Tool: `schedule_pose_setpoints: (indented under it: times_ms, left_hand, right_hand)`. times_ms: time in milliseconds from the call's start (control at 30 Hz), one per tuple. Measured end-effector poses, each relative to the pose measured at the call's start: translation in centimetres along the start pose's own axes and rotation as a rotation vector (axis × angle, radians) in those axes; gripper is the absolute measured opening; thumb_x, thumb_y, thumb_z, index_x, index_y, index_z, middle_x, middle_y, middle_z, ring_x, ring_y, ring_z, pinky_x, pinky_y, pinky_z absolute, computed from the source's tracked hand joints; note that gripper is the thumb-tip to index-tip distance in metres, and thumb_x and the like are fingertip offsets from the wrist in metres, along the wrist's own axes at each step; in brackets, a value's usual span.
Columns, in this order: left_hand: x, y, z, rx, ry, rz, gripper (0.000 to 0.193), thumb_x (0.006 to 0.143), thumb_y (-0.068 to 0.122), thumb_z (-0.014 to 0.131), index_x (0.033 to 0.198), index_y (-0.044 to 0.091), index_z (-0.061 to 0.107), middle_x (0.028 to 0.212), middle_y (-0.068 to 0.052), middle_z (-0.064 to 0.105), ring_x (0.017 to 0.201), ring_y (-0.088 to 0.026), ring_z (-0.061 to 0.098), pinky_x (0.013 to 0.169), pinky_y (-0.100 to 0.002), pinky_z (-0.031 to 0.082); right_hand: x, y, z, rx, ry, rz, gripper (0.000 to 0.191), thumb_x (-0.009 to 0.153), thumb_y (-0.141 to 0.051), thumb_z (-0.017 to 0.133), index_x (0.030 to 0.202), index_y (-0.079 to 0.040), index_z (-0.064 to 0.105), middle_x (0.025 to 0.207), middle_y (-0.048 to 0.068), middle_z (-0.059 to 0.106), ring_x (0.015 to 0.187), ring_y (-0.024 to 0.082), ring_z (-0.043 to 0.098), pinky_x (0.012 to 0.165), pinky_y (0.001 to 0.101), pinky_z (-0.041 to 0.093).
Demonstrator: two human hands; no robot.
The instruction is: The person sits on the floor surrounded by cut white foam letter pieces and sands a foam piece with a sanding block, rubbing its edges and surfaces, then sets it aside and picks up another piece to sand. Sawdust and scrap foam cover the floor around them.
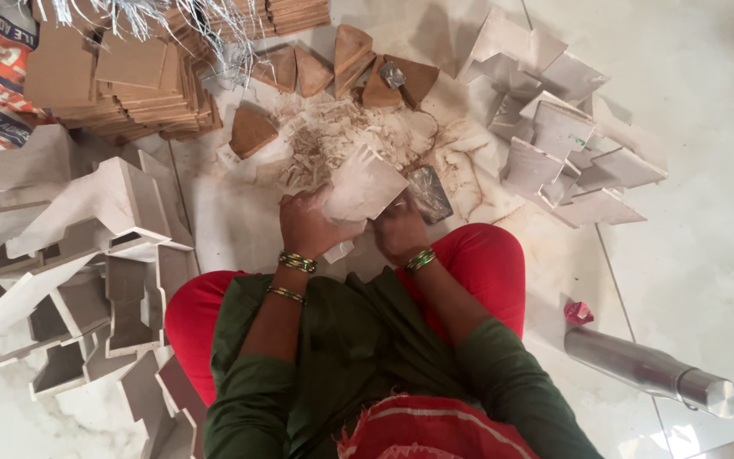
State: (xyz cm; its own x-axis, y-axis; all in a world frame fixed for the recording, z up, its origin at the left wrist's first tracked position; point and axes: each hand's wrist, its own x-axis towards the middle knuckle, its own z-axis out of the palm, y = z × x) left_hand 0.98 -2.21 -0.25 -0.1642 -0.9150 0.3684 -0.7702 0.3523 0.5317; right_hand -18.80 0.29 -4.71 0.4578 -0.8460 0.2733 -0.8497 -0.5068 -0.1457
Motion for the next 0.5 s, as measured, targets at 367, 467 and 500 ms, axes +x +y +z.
schedule_pose_setpoints:
  times_ms: [367,467,500]
  left_hand:
    - [-0.1,-0.3,0.1,0.017,0.037,0.007,0.068,0.051,0.055,0.090,0.095,0.007,0.071,0.077,-0.016,0.070,0.077,-0.035,0.067,0.077,-0.047,0.048]
    - [0.0,-0.4,0.2,0.009,0.024,0.003,0.065,0.054,0.055,0.090,0.095,0.007,0.071,0.078,-0.014,0.071,0.078,-0.035,0.068,0.078,-0.047,0.047]
    - [0.0,-0.5,0.2,0.027,0.018,-0.007,0.068,0.052,0.055,0.090,0.096,0.007,0.071,0.077,-0.015,0.070,0.076,-0.035,0.067,0.078,-0.047,0.048]
  right_hand:
    - [0.9,0.2,0.4,-0.057,0.036,0.097,0.039,0.081,-0.024,0.062,0.116,-0.012,0.074,0.122,0.014,0.071,0.120,0.032,0.061,0.118,0.0585,0.027]
    - [0.1,-0.8,0.4,-0.054,-0.062,-0.027,0.037,0.081,-0.022,0.062,0.114,-0.009,0.073,0.124,0.012,0.070,0.125,0.030,0.061,0.121,0.0572,0.027]
    - [-0.1,-1.4,0.5,-0.045,-0.152,-0.085,0.035,0.083,-0.021,0.062,0.114,-0.008,0.073,0.125,0.011,0.070,0.125,0.029,0.061,0.123,0.0576,0.026]
